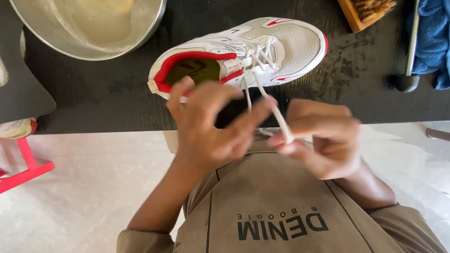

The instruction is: Threading white laces through the eyelets of a white and red sneaker on a dark table.

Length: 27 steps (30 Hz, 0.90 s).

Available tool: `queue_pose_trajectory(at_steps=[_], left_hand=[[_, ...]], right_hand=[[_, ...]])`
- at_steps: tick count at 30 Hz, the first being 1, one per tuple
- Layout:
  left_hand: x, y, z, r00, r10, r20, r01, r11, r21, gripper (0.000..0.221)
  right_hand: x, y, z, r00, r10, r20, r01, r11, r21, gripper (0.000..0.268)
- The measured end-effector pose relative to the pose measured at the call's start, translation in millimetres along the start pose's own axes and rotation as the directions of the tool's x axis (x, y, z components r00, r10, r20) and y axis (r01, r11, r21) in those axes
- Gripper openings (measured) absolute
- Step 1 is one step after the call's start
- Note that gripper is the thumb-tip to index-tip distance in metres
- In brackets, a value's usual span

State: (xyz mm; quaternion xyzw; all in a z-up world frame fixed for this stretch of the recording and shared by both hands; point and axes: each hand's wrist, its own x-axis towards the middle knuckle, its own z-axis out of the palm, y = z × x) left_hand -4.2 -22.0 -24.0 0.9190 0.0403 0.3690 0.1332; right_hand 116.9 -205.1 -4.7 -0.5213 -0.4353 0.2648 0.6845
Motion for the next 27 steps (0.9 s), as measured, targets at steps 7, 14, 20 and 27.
queue_pose_trajectory(at_steps=[7,14,20,27], left_hand=[[21,8,-14,0.992,0.083,0.099,-0.066,0.985,-0.162,0.003],[18,-1,-25,0.998,0.064,0.016,-0.059,0.975,-0.214,0.021],[8,-21,-36,0.998,0.04,0.05,-0.029,0.978,-0.208,0.016],[-8,4,-28,0.999,0.01,-0.049,-0.02,0.979,-0.2,0.04]], right_hand=[[11,-9,6,0.989,0.058,0.137,-0.012,0.948,-0.318,0.029],[11,-15,-5,0.943,0.328,0.049,-0.246,0.79,-0.561,0.012],[-7,-2,-13,0.896,0.107,-0.432,-0.343,0.784,-0.518,0.009],[-2,2,-8,0.986,-0.154,-0.07,0.11,0.897,-0.429,0.019]])
